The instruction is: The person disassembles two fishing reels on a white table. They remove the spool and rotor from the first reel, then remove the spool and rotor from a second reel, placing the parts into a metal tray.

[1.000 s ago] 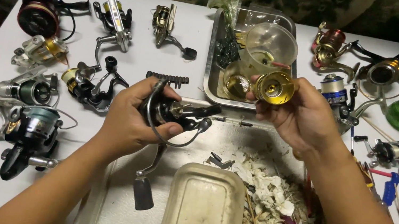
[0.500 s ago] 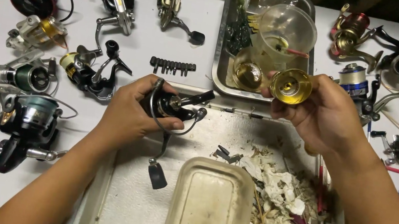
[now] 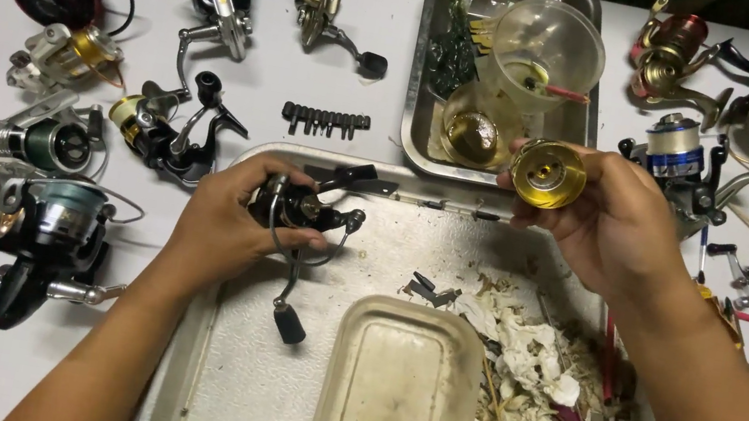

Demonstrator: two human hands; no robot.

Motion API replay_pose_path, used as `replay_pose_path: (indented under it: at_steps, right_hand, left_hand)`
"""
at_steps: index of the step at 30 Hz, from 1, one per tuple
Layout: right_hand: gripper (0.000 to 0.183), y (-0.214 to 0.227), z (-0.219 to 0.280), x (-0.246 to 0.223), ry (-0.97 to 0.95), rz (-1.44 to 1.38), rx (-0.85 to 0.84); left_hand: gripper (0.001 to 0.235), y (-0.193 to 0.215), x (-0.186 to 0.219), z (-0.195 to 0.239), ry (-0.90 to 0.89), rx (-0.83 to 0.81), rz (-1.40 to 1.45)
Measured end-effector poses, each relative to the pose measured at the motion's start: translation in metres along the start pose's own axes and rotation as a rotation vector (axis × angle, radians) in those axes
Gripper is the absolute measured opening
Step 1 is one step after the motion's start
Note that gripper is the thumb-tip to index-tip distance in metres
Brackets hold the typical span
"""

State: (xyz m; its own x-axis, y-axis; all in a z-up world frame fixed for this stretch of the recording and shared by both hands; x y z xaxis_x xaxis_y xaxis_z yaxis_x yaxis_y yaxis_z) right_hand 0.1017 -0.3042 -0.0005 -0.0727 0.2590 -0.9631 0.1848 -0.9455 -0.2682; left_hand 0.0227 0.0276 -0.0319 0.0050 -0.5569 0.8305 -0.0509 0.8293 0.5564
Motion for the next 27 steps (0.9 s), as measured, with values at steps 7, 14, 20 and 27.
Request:
replay_pose_path:
  at_steps: [7, 14, 20, 27]
  right_hand:
    - [0.048, 0.003, -0.006, 0.014, 0.095, -0.184, 0.004]
    - [0.044, 0.008, -0.007, 0.012, 0.126, -0.176, 0.017]
    - [0.042, -0.002, -0.007, -0.004, 0.127, -0.16, -0.007]
    - [0.038, -0.016, -0.003, -0.008, 0.114, -0.199, -0.023]
  left_hand:
    - [0.059, -0.002, 0.005, -0.003, 0.064, 0.045, 0.322]
    - [0.058, -0.009, 0.008, -0.007, 0.087, 0.032, 0.426]
    - [0.056, -0.005, 0.009, -0.005, -0.022, 0.047, 0.313]
    - [0.053, 0.0, 0.005, 0.002, -0.145, 0.038, 0.189]
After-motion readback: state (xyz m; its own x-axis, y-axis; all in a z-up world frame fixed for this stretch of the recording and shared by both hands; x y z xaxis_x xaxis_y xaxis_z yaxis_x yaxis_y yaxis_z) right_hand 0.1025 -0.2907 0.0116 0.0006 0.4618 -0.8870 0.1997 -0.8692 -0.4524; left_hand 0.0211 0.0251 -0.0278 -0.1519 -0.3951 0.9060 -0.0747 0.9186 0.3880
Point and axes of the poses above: each hand's wrist, its own z-axis away from the middle knuckle, its own y-axis out of the back of the hand, x = y × z, the point moved 3 cm from there along -z, towards the middle knuckle, and after that the axes turned 12 degrees about y, right-handed, at the moved point
